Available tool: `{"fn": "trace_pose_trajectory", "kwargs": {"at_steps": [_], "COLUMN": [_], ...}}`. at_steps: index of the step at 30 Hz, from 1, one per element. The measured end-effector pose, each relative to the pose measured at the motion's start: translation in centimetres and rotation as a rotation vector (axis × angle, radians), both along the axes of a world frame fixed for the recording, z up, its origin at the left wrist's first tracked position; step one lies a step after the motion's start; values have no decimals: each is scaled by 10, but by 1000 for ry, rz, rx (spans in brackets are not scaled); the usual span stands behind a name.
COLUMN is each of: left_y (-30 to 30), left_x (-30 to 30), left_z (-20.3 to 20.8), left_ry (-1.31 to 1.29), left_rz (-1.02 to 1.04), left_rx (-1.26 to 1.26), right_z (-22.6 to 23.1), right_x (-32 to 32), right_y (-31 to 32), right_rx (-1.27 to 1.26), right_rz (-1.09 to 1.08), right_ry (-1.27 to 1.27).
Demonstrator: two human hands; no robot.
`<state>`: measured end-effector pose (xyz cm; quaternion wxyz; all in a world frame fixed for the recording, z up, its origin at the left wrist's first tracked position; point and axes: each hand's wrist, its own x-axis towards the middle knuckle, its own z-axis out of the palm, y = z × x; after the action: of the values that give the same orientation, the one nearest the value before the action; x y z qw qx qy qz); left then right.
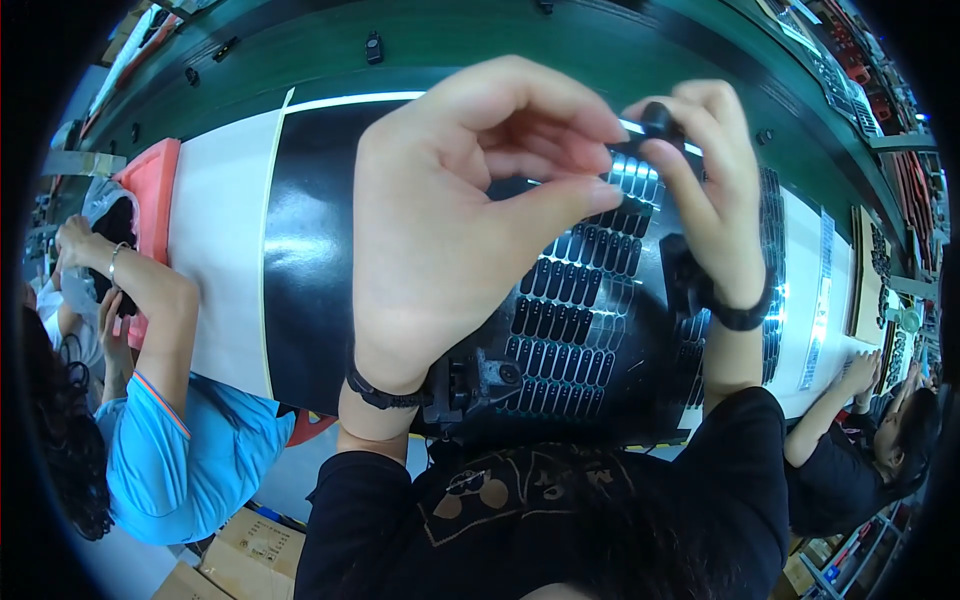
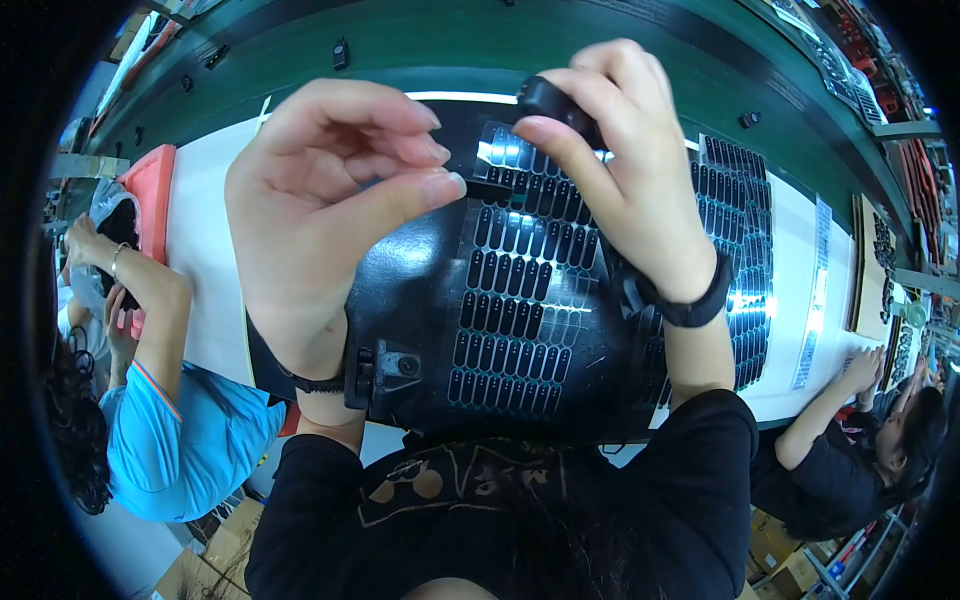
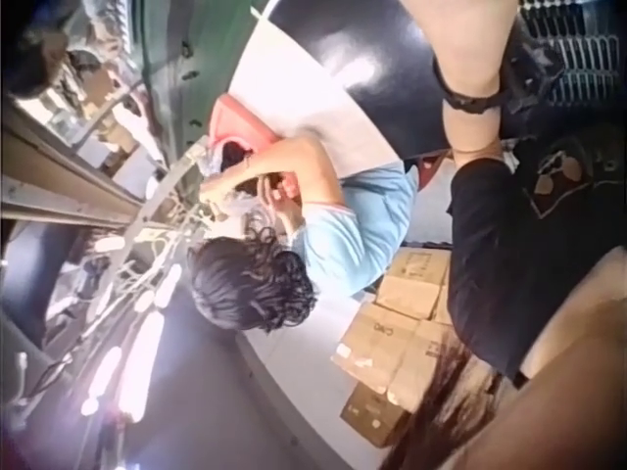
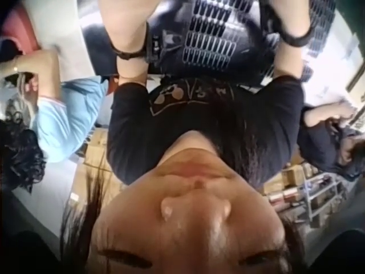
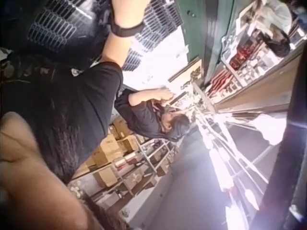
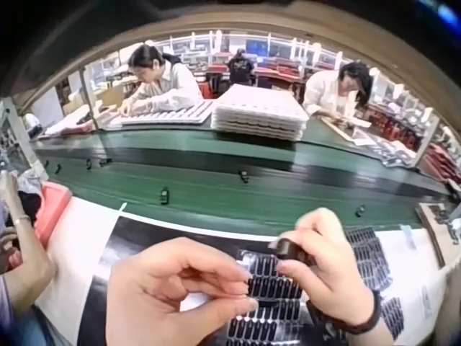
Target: Assembling and inspecting small electronic modules at a production line station.
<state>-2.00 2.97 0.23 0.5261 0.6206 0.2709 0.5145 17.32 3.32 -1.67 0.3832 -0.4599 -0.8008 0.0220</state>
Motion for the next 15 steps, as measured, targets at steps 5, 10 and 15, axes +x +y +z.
{"fn": "trace_pose_trajectory", "kwargs": {"at_steps": [5,10,15], "left_y": [6,-1,-26], "left_x": [-2,10,17], "left_z": [-2,-6,-19], "left_ry": [-96,-129,-30], "left_rz": [-15,-38,24], "left_rx": [-35,-179,-170], "right_z": [1,-14,-7], "right_x": [-10,-12,-3], "right_y": [-20,-31,-64], "right_rx": [-235,-169,-259], "right_rz": [-17,31,64], "right_ry": [345,500,304]}}
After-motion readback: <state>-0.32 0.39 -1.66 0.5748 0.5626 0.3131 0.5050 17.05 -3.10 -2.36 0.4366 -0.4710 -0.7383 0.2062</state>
